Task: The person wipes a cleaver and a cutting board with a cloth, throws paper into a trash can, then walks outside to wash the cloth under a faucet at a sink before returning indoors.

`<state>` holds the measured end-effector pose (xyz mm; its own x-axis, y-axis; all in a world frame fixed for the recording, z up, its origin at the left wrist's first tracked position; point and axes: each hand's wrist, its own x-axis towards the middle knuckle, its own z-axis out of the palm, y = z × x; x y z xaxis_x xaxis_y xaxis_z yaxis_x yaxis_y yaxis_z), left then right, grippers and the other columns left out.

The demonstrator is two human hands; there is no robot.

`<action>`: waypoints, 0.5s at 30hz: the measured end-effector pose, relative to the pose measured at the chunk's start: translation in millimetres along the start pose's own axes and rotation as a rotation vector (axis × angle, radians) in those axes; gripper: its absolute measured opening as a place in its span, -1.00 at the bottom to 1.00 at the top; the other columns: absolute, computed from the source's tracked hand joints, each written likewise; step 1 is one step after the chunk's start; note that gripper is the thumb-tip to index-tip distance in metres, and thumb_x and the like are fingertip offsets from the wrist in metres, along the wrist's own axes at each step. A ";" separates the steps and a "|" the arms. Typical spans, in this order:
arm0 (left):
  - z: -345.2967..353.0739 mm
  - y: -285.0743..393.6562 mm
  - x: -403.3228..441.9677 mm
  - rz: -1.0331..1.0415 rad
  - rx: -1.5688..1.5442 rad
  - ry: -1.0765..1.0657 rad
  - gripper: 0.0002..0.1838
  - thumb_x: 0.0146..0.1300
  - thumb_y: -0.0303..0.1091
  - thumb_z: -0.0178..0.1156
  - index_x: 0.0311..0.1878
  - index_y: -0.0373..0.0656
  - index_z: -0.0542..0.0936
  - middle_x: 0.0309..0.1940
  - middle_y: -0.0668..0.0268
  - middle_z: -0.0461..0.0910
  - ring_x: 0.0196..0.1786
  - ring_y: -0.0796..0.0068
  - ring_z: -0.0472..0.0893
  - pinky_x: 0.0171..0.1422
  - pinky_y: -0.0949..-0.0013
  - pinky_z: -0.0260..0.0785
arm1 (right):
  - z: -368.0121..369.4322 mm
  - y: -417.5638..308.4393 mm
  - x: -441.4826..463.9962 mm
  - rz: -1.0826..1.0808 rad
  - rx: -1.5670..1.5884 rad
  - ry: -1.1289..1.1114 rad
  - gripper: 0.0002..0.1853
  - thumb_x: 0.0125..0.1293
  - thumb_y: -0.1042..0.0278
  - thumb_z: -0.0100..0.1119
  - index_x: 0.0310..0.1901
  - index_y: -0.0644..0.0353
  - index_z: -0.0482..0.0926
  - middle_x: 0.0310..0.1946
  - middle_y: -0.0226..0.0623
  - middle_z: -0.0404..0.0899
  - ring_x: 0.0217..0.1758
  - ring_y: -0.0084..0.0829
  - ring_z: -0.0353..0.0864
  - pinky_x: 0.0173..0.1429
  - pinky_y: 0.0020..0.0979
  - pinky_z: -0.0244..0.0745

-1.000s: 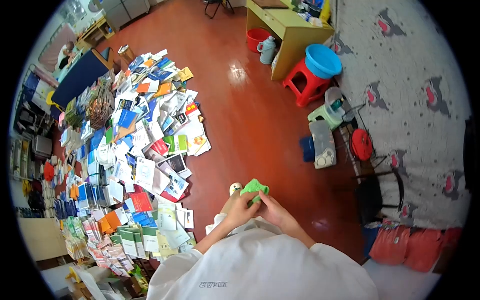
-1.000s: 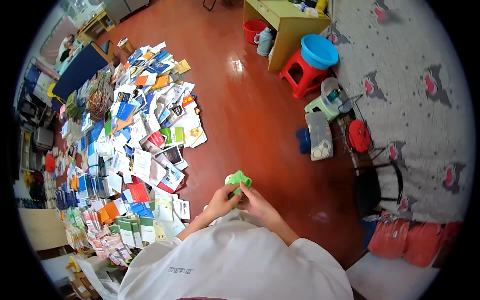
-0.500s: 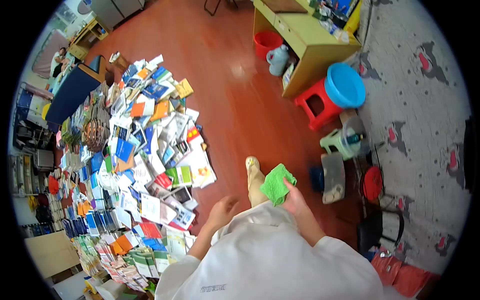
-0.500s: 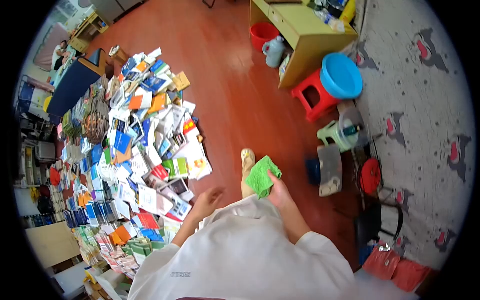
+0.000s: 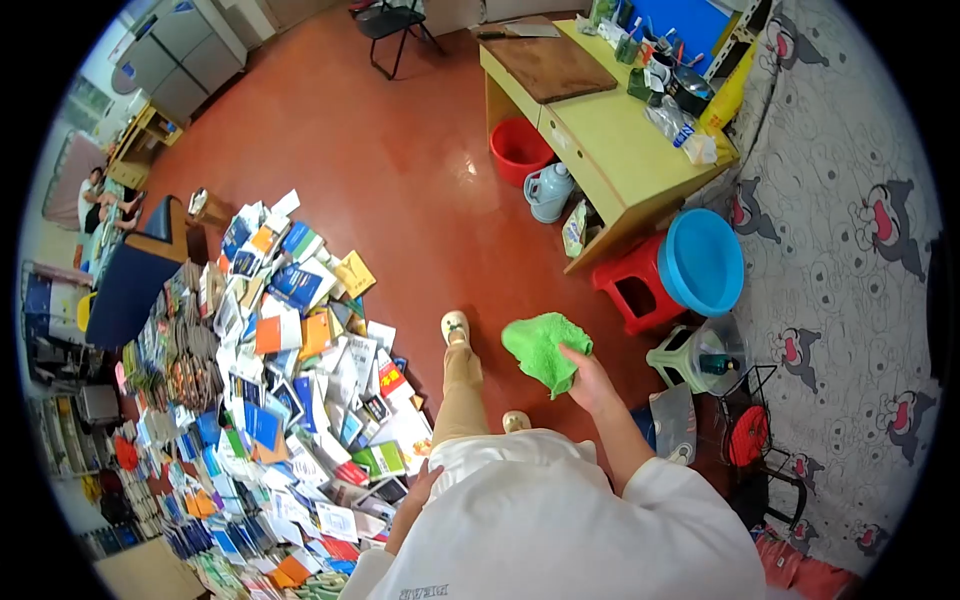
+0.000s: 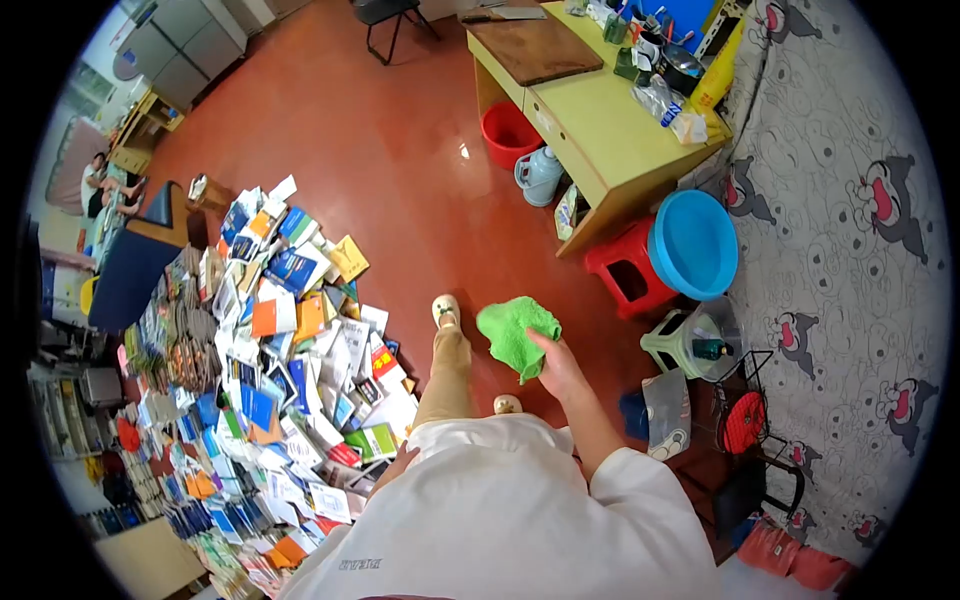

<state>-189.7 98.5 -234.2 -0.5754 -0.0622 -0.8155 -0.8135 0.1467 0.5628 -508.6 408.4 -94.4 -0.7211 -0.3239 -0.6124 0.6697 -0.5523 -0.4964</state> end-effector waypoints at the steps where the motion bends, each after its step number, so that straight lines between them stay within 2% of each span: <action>1: -18.5 18.9 28.3 -0.027 -0.008 0.009 -0.11 0.29 0.16 0.02 0.45 -0.32 0.02 0.46 -0.01 0.03 0.50 0.16 0.05 0.52 0.27 -0.08 | 11.0 -10.2 25.2 -0.017 0.007 0.006 -0.59 0.32 0.42 0.14 0.19 0.17 0.38 0.06 -0.31 0.51 0.13 -0.34 0.52 0.17 -0.27 0.48; 4: -84.9 99.0 110.1 -0.135 0.003 -0.033 -0.14 0.29 0.19 -0.02 0.42 -0.33 0.12 0.42 -0.01 0.14 0.48 0.16 0.10 0.50 0.29 -0.05 | 48.3 -46.0 88.8 -0.131 0.006 0.041 -0.62 0.34 0.41 0.08 0.19 0.20 0.39 0.10 -0.26 0.50 0.16 -0.30 0.51 0.22 -0.21 0.45; 5: -107.3 144.3 125.6 -0.008 0.006 -0.068 -0.19 0.31 0.18 -0.05 0.36 -0.36 0.23 0.31 -0.09 0.31 0.40 0.06 0.26 0.43 0.26 0.07 | 58.4 -60.8 106.0 -0.117 0.034 -0.007 -0.60 0.33 0.41 0.08 0.20 0.18 0.38 0.11 -0.24 0.49 0.15 -0.26 0.52 0.22 -0.19 0.46; 7: -149.5 209.6 166.6 0.025 0.412 0.261 -0.36 0.30 0.06 0.02 0.16 -0.39 0.40 0.01 -0.22 0.51 0.16 -0.14 0.48 0.23 0.14 0.30 | 87.9 -91.8 138.2 -0.162 0.074 0.104 -0.59 0.33 0.40 0.10 0.21 0.20 0.38 0.11 -0.24 0.49 0.16 -0.28 0.50 0.21 -0.20 0.45; 8: -177.5 231.5 197.7 0.124 0.633 0.257 -0.46 0.25 -0.06 0.07 0.11 -0.34 0.43 -0.06 -0.18 0.54 0.10 -0.14 0.50 0.18 0.06 0.33 | 101.9 -110.4 152.4 -0.192 0.074 0.185 -0.59 0.33 0.40 0.10 0.20 0.21 0.38 0.11 -0.24 0.49 0.16 -0.29 0.50 0.20 -0.21 0.45; 10: -217.3 319.7 235.6 0.195 0.740 0.331 -0.51 0.17 -0.12 0.13 0.10 -0.22 0.47 -0.05 -0.09 0.55 0.00 -0.12 0.54 0.08 -0.04 0.39 | 128.7 -151.5 178.4 -0.259 0.052 0.210 -0.58 0.33 0.39 0.11 0.21 0.21 0.37 0.11 -0.25 0.49 0.16 -0.30 0.50 0.20 -0.21 0.45; 11: -235.9 343.8 269.4 0.410 0.787 0.422 -0.58 0.20 -0.10 0.17 0.00 -0.22 0.52 -0.17 -0.13 0.59 -0.08 -0.10 0.59 -0.02 0.01 0.44 | 140.6 -168.5 192.0 -0.314 0.039 0.221 -0.58 0.33 0.38 0.11 0.21 0.21 0.37 0.12 -0.26 0.49 0.16 -0.31 0.50 0.20 -0.21 0.44; 13: -260.3 434.8 310.4 0.495 0.713 0.346 -0.62 0.24 -0.15 0.14 -0.01 -0.23 0.53 -0.14 -0.11 0.59 -0.04 -0.08 0.59 0.05 0.04 0.43 | 164.8 -208.9 221.8 -0.368 -0.059 0.205 -0.54 0.33 0.35 0.13 0.25 0.18 0.34 0.16 -0.30 0.46 0.22 -0.29 0.46 0.25 -0.20 0.41; 14: -272.5 471.3 337.2 0.521 0.675 0.261 -0.53 0.21 -0.06 0.15 0.10 -0.13 0.50 0.02 -0.08 0.53 0.12 -0.07 0.50 0.16 0.04 0.37 | 174.6 -227.0 238.6 -0.392 -0.104 0.202 -0.52 0.33 0.34 0.14 0.26 0.18 0.33 0.19 -0.30 0.45 0.26 -0.28 0.43 0.28 -0.20 0.40; 15: -282.7 490.5 352.2 0.519 0.694 0.247 -0.53 0.21 -0.06 0.15 0.10 -0.13 0.50 0.02 -0.08 0.53 0.12 -0.07 0.50 0.16 0.04 0.37 | 179.4 -233.5 256.3 -0.393 -0.086 0.217 -0.52 0.33 0.34 0.14 0.26 0.18 0.33 0.19 -0.30 0.45 0.26 -0.28 0.43 0.28 -0.20 0.40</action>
